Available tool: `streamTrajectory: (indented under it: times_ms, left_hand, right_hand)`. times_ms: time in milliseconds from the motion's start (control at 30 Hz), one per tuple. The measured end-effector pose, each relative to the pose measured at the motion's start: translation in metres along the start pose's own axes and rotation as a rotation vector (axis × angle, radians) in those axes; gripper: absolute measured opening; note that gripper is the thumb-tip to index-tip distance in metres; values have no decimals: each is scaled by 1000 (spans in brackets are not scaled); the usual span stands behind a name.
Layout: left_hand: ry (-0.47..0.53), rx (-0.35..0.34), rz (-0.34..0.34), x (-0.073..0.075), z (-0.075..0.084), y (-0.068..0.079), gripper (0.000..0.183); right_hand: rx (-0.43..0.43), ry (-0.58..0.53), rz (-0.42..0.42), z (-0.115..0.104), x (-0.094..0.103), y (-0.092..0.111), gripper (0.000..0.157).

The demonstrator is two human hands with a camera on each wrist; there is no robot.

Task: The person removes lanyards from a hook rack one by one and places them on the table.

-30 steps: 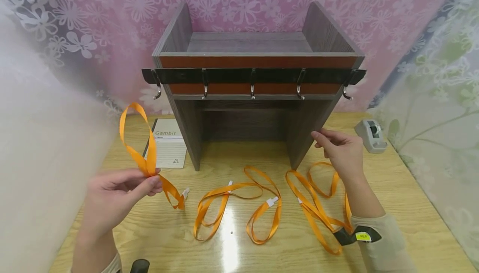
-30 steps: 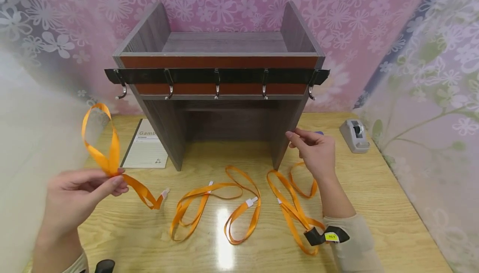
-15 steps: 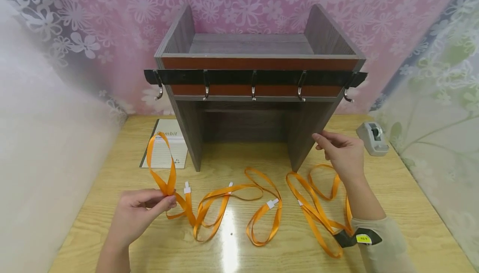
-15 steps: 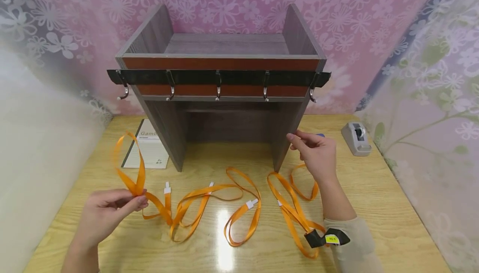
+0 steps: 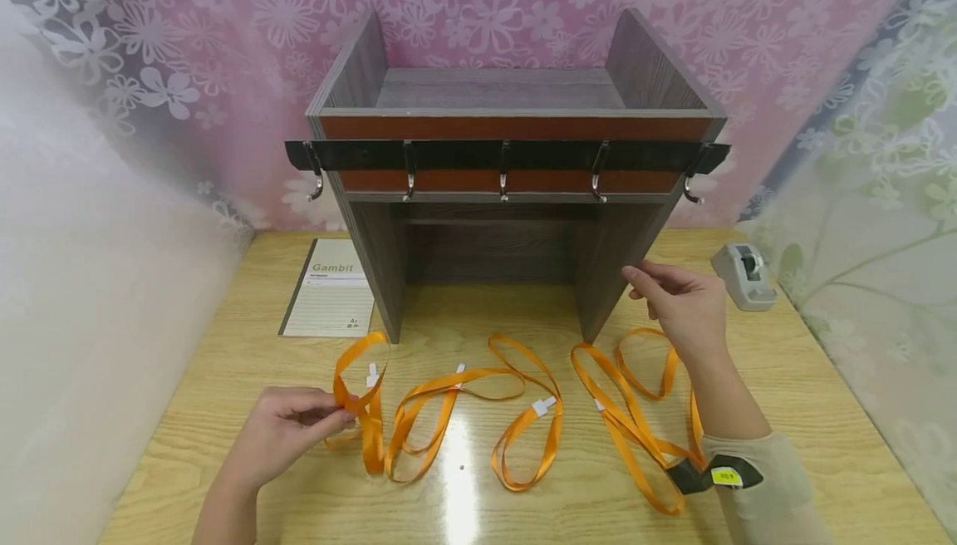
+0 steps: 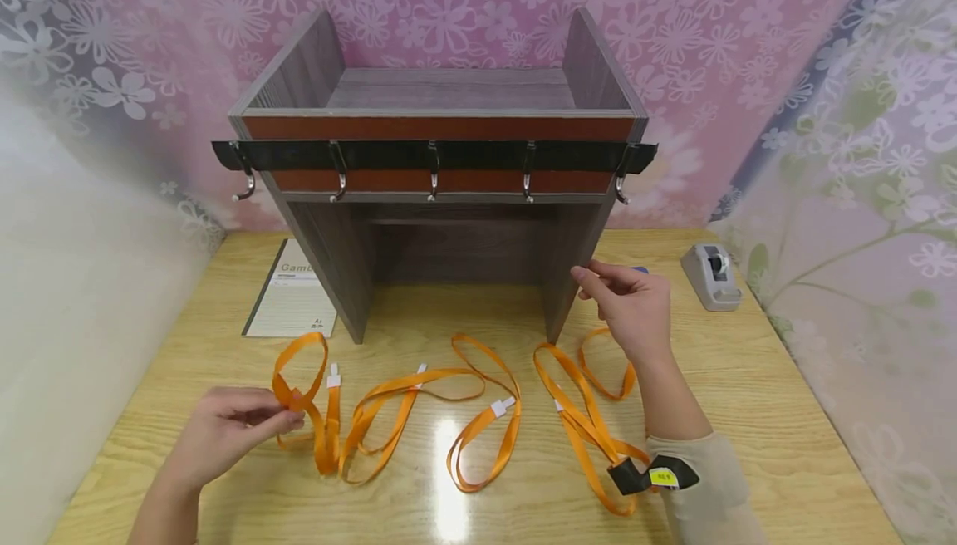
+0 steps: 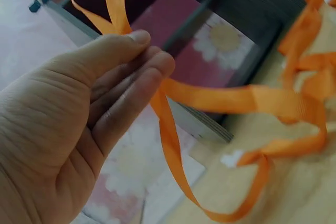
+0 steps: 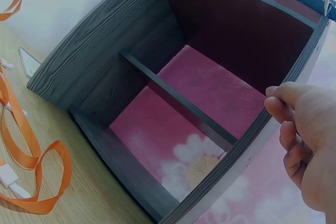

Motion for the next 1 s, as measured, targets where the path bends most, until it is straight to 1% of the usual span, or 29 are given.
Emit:
streamTrajectory:
  times_ms: [133,233,367,500,600,700,767,1000]
  left_hand:
    - [26,69,-29,1,-16,6,17]
    - [27,139,-25,4,-29,9,13]
    - [-8,274,-4,10,-46,13,12]
    - [-33,396,-3,15,-59,19,18]
    - [-24,478,10,20,-68,24,24]
    - [-3,542,23,24,-77,29,31]
    - [9,561,32,27,-81,30,34]
    - [21,540,64,36,-86,25,37]
  right_hand:
    - [2,7,3,-1,-1,1,26]
    - [2,-3,10,-2,-1,0,25]
    - [8,-41,16,-2,0,0,24]
    - [8,-43,15,-2,0,1,23]
    - [4,-28,12,-1,-1,1,24]
    - [5,-15,12,-1,-1,1,24]
    - [7,-34,15,-1,-1,1,23]
    - [21,-98,31,-1,-2,3,20]
Point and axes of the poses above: each hand's wrist, its own y-axis away from the middle knuckle, its own x-axis out of the back of the hand, z = x × y, the point moved 8 cm from there along -y, towards the middle knuckle, and after that the axes turned 11 degrees about y, right-handed, at the moved point
